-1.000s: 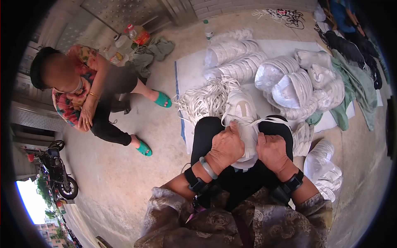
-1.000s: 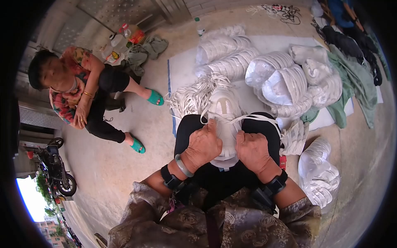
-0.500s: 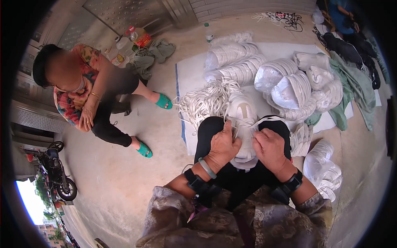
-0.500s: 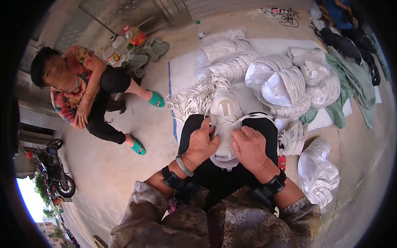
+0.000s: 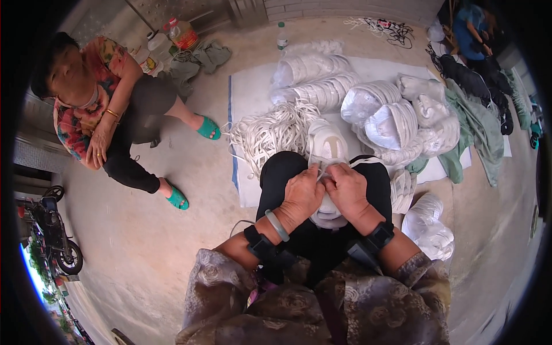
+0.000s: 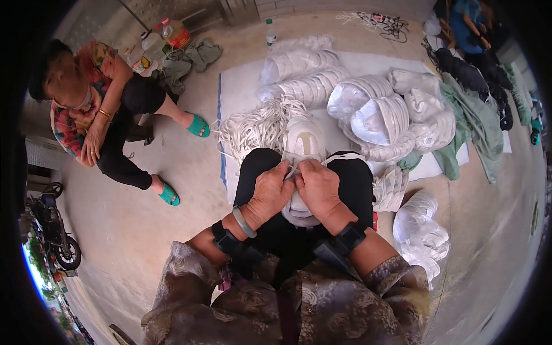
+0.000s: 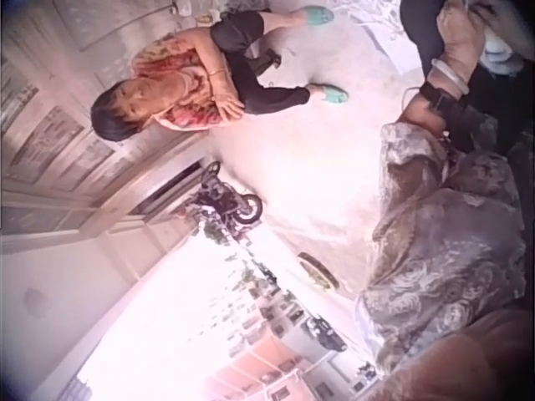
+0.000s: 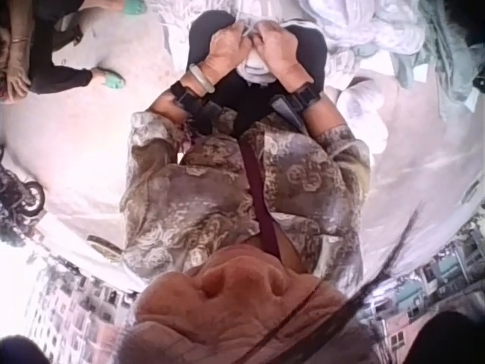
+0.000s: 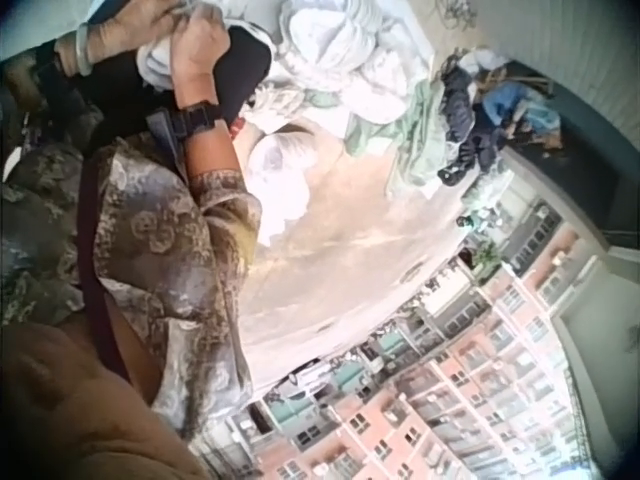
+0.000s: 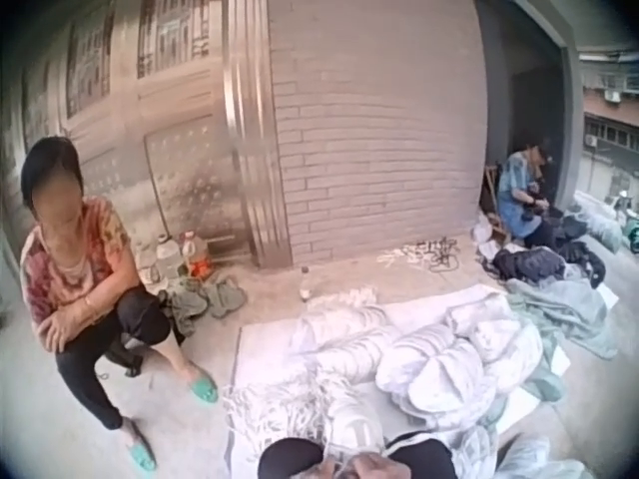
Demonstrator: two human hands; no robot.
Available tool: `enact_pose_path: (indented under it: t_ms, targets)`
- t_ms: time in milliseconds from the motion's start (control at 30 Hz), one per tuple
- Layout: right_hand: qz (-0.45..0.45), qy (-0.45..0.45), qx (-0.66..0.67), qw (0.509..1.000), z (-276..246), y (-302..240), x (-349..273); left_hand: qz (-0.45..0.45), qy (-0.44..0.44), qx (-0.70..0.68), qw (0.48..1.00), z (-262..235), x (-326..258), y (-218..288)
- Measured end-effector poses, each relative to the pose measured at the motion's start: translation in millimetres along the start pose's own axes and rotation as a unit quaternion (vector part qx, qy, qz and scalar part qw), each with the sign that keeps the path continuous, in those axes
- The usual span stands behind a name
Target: Lacing white shoes in a shoe manufacturing workshop.
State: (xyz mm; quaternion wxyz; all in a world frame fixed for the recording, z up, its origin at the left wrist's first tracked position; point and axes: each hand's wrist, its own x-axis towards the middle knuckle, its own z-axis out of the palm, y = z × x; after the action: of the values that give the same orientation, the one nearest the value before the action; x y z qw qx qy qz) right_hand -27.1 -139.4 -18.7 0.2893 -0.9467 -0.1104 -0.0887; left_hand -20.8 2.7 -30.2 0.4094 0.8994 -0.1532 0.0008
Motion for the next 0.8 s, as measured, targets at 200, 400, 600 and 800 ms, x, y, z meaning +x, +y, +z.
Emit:
enact_pose_path:
  t_ms: [200,400,600,800]
  targets:
    - [-0.02,-0.006,-0.062,0.998,5.2,-6.3,2.1,0.008,-0.047,-0.014,0.999,-7.2,2.9,0.0]
    - [-0.05,-0.029,-0.128,0.99,6.9,-9.5,9.8,0.028,-0.052,-0.016,0.998,0.5,7.8,-7.0]
    - [-0.054,-0.064,-0.115,0.99,-36.5,-10.9,-11.8,0.055,-0.013,0.002,0.998,0.6,0.2,-2.5]
    - [0.143,-0.001,-0.149,0.978,-114.2,129.8,-150.9,0.02,-0.035,0.083,0.996,-2.8,-4.7,6.8]
